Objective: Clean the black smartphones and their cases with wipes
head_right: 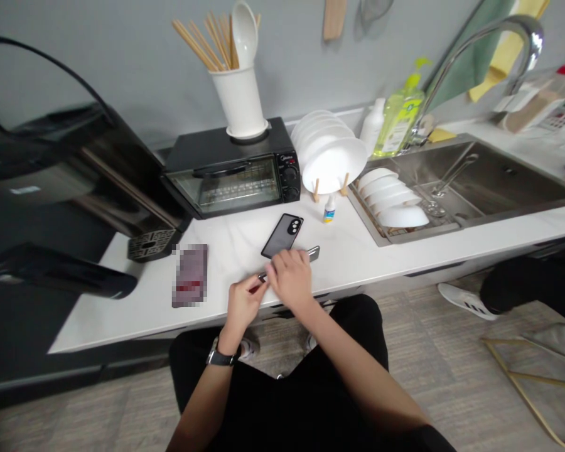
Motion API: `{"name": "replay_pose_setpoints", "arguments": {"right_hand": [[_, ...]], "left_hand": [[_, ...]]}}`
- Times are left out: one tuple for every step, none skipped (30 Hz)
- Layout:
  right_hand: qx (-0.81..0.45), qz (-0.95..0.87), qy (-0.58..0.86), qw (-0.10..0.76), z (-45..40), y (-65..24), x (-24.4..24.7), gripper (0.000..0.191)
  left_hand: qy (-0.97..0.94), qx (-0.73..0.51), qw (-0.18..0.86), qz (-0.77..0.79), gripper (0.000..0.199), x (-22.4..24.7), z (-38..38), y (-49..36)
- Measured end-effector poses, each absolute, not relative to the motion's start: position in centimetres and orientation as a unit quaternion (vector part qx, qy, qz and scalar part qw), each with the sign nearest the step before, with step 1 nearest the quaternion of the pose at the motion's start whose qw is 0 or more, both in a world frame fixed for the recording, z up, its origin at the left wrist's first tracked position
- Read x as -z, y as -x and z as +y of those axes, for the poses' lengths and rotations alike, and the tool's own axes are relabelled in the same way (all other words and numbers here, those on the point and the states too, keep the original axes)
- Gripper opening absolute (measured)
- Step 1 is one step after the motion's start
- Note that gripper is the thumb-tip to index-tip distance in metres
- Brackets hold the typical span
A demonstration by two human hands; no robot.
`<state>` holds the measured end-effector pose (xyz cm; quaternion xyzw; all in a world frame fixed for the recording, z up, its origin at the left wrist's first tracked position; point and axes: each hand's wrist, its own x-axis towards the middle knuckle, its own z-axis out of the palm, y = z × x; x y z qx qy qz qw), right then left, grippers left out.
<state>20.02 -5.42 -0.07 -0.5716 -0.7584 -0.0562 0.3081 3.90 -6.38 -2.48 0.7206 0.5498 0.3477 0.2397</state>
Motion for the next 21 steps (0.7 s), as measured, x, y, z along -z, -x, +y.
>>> {"name": "replay_pose_setpoints", "arguments": {"right_hand": [[0.037,-0.782,0.535,0.317,-6.1,-18.3,0.4,0.037],[0.019,-0.803,0.499,0.325,-6.9,-16.9,0.7,0.040],[0.003,-0.823,0.463,0.330,-7.5,-15.9,1.0,0.045],[-0.008,-0.839,0.433,0.330,-8.0,-15.5,1.2,0.050],[-0.015,-0.849,0.413,0.328,-8.3,-15.7,1.4,0.054],[-0.016,-0.857,0.401,0.322,-8.4,-16.4,1.5,0.055],[-0.013,-0.862,0.398,0.315,-8.3,-17.6,1.4,0.056],[-0.006,-0.862,0.403,0.308,-8.0,-19.1,1.3,0.057],[0.003,-0.855,0.421,0.303,-7.6,-20.8,1.2,0.057],[0.013,-0.841,0.450,0.301,-7.1,-22.4,1.0,0.054],[0.022,-0.821,0.484,0.302,-6.6,-23.7,0.8,0.049],[0.030,-0.799,0.518,0.304,-6.1,-24.7,0.6,0.042],[0.035,-0.777,0.548,0.309,-5.7,-25.2,0.4,0.036],[0.038,-0.759,0.569,0.314,-5.4,-25.1,0.3,0.033],[0.037,-0.749,0.578,0.322,-5.3,-24.4,0.3,0.032],[0.031,-0.751,0.570,0.331,-5.4,-23.3,0.4,0.033],[0.021,-0.764,0.549,0.339,-5.7,-21.8,0.6,0.034],[0.010,-0.780,0.520,0.348,-6.2,-20.2,0.9,0.035],[-0.004,-0.806,0.477,0.351,-6.8,-18.7,1.2,0.039],[-0.011,-0.822,0.451,0.349,-7.3,-17.5,1.5,0.044],[-0.015,-0.837,0.425,0.345,-7.8,-16.7,1.8,0.051]], "left_hand": [[-0.725,-0.343,0.229,0.551,0.026,2.7,-6.3,-3.8],[-0.729,-0.339,0.220,0.553,0.023,2.9,-6.3,-3.6],[-0.731,-0.335,0.214,0.555,0.021,3.1,-6.3,-3.5],[-0.732,-0.332,0.212,0.556,0.019,3.2,-6.4,-3.4],[-0.732,-0.329,0.213,0.557,0.019,3.3,-6.4,-3.3],[-0.733,-0.327,0.214,0.556,0.019,3.3,-6.5,-3.3],[-0.733,-0.327,0.217,0.555,0.020,3.2,-6.6,-3.4],[-0.732,-0.328,0.223,0.554,0.020,3.1,-6.7,-3.4],[-0.729,-0.331,0.230,0.553,0.021,2.9,-6.8,-3.5],[-0.725,-0.334,0.238,0.553,0.022,2.7,-6.8,-3.7],[-0.721,-0.337,0.243,0.554,0.024,2.5,-6.9,-3.8],[-0.718,-0.338,0.246,0.556,0.026,2.4,-6.9,-3.9],[-0.717,-0.337,0.244,0.559,0.028,2.3,-6.9,-3.9],[-0.717,-0.335,0.238,0.562,0.030,2.3,-6.9,-4.0],[-0.718,-0.334,0.231,0.565,0.031,2.4,-6.8,-4.0],[-0.720,-0.334,0.227,0.565,0.030,2.5,-6.8,-3.9],[-0.723,-0.335,0.224,0.561,0.028,2.8,-6.7,-3.8],[-0.725,-0.337,0.221,0.558,0.026,3.0,-6.6,-3.7],[-0.728,-0.338,0.216,0.556,0.024,3.3,-6.5,-3.6],[-0.730,-0.338,0.212,0.556,0.024,3.6,-6.4,-3.5],[-0.731,-0.336,0.207,0.557,0.024,3.7,-6.4,-3.4]]}}
